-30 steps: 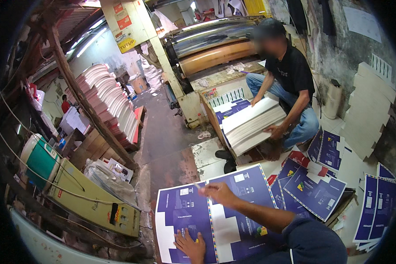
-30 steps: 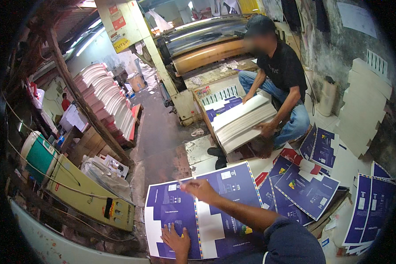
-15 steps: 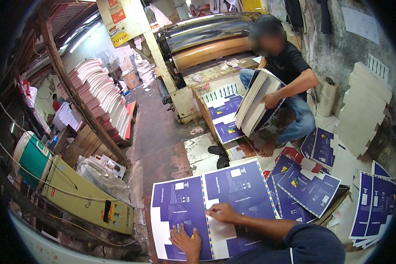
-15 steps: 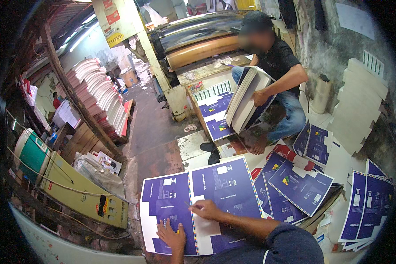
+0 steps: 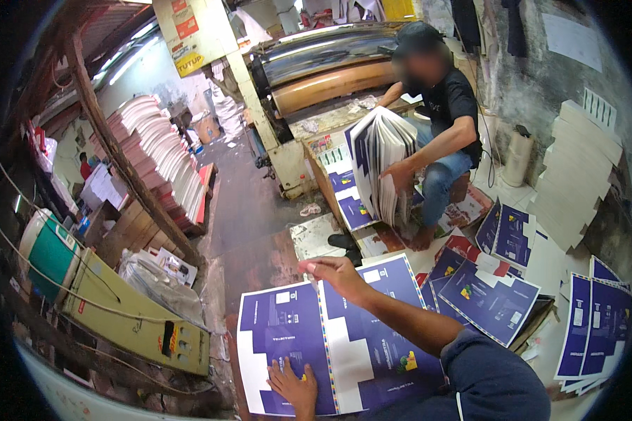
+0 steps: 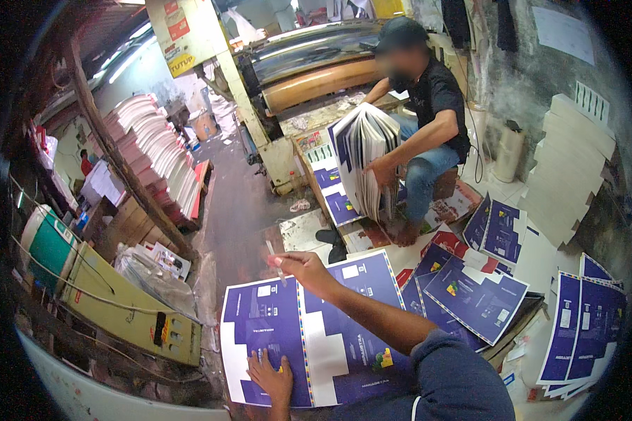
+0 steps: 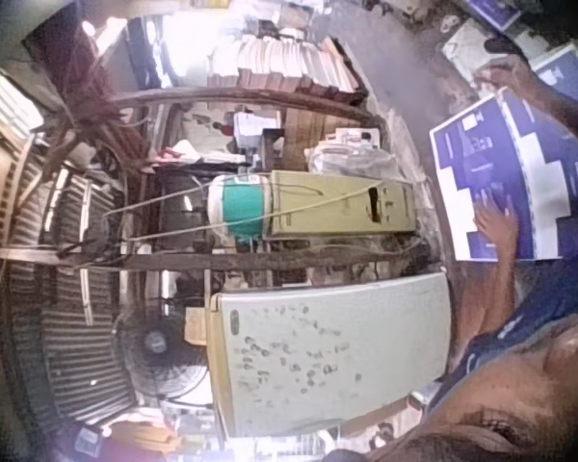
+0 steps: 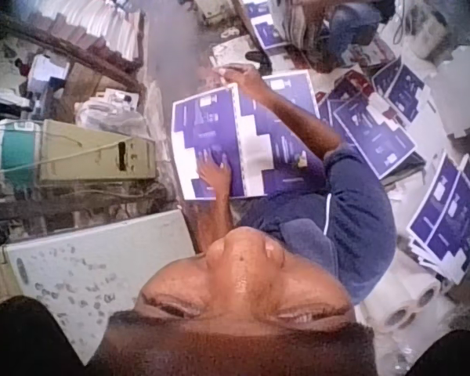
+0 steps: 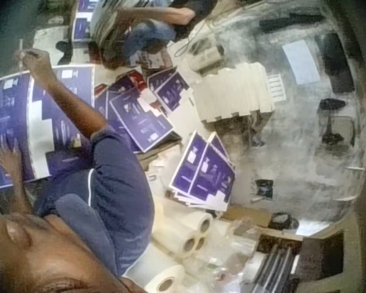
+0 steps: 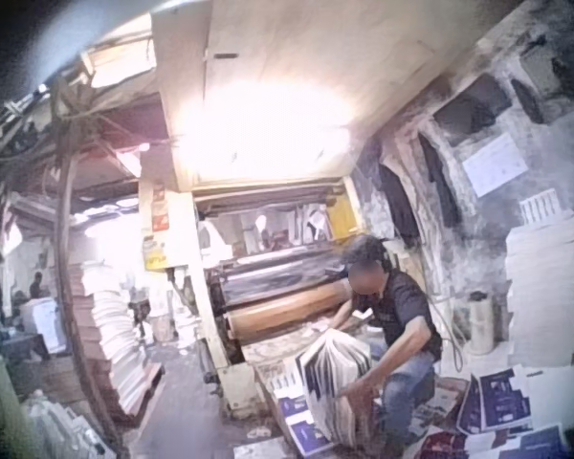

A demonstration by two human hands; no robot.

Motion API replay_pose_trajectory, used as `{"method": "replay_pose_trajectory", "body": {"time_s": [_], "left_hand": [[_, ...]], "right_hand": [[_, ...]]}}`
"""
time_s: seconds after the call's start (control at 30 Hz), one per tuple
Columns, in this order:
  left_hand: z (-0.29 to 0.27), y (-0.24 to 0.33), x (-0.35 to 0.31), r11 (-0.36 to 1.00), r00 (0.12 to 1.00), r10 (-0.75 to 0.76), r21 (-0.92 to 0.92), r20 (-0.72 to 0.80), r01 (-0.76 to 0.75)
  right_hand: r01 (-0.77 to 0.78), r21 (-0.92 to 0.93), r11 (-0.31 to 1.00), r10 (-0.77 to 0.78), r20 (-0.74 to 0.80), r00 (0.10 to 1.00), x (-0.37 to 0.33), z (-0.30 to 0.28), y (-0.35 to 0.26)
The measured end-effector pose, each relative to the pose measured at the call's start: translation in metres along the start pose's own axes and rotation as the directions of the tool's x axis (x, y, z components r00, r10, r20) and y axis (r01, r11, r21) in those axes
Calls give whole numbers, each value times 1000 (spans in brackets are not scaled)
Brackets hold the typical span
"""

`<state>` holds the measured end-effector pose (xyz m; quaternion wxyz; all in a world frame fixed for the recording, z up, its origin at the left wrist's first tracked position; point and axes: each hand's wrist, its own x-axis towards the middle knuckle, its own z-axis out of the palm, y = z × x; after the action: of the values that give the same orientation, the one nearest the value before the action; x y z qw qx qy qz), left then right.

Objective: The person folds printed cardboard sheets into box shapes using a small metal tool to crease the edges. They repeatedly pick up flat sheets, fold the flaps, and stack the finished boxes on the floor.

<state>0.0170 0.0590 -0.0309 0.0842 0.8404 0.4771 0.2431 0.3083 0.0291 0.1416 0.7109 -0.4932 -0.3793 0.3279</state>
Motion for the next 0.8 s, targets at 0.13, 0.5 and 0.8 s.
{"method": "replay_pose_trajectory", "body": {"time_s": [0.13,0.5,0.8], "left_hand": [[-1,-1,4,1000,999,-5,-28,32,6],[-81,-147,-32,561,698,-687,-464,200,686],[-60,-149,-48,-67,602,-718,-896,348,439]], "right_hand": [[-50,-110,993,51,11,999,-28,-14,55],[-238,-546,803,-160,-583,796,-186,-174,89],[-397,-176,901,214,-616,759,-210,-177,109]]}}
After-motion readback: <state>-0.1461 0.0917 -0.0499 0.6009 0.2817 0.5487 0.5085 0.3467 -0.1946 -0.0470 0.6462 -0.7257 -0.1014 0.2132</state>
